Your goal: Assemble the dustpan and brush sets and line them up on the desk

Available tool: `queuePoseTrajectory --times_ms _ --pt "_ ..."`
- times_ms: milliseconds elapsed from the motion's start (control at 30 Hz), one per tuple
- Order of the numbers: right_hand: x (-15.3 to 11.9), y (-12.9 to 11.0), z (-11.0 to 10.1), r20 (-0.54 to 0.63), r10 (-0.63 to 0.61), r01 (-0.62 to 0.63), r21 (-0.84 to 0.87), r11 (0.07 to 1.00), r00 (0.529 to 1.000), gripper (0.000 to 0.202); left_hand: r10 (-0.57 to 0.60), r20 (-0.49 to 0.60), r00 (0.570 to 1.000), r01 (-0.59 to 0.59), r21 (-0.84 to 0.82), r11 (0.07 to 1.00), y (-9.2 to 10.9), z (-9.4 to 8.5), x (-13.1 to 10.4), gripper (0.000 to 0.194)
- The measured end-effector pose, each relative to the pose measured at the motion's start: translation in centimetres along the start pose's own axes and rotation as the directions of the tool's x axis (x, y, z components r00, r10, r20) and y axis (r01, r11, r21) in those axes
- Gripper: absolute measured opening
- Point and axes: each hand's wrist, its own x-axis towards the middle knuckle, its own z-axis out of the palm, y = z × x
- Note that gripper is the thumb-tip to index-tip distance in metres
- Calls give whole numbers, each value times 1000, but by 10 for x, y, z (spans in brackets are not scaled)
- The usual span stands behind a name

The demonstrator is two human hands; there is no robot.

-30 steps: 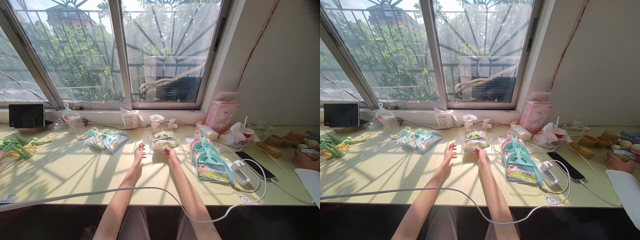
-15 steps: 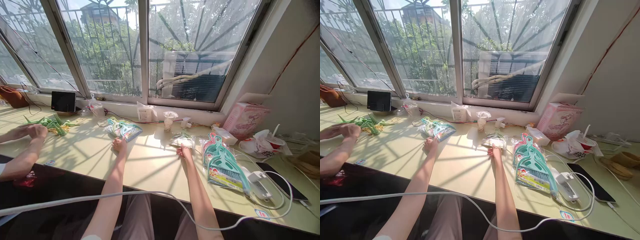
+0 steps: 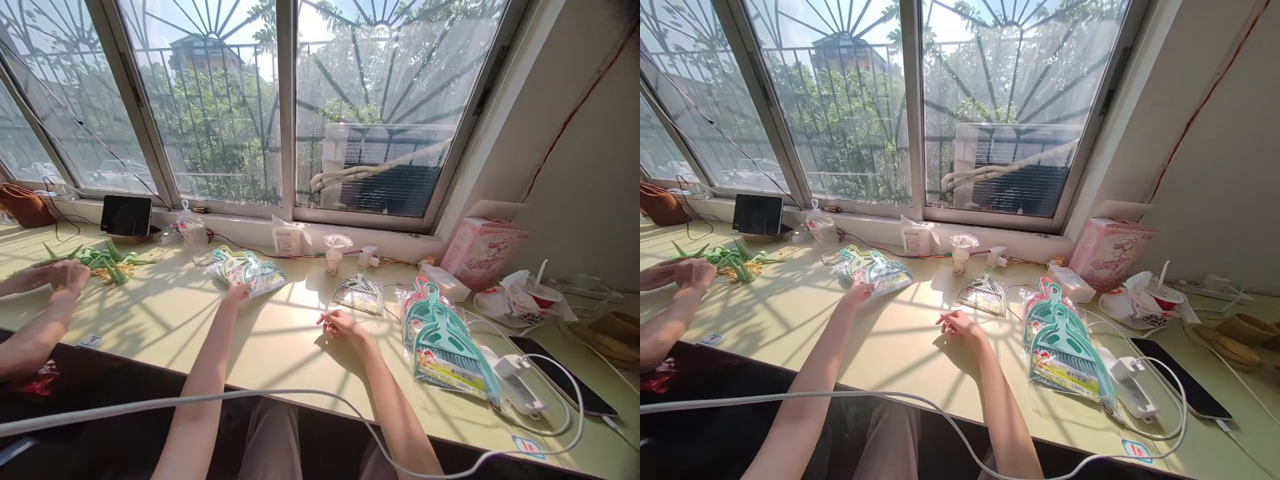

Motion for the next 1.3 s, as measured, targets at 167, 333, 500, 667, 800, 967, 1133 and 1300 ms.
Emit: queuePoseTrajectory --times_ms 167,333,500,667,800,967,1133,1300 --pt "6 2 23 -372 -380 347 -155 925 847 30 -81 82 993 85 -37 996 -23 37 -27 54" --pt "-2 3 13 -330 -643 422 -538 730 691 21 -36 275 961 70 -113 991 -50 113 -66 53" --pt "4 7 -1 -242 -576 271 -700 661 781 18 -42 334 942 99 -156 983 -66 161 -84 53" --pt "16 15 -8 -498 -413 197 -429 882 763 16 -105 280 954 157 -170 973 -79 155 -78 64" --pt "21 16 -8 -629 -223 169 -146 975 744 27 -116 341 933 196 -211 958 -81 142 -74 66" --pt "24 12 -11 -653 -88 199 98 975 752 29 -135 419 898 214 -149 965 -78 139 -76 69" --pt "27 9 -12 -628 -48 218 197 956 777 27 -107 448 887 184 -132 974 -74 136 -83 80" --pt "28 17 -15 -653 -114 285 162 945 748 38 -116 480 869 178 -87 980 -70 137 -88 73"
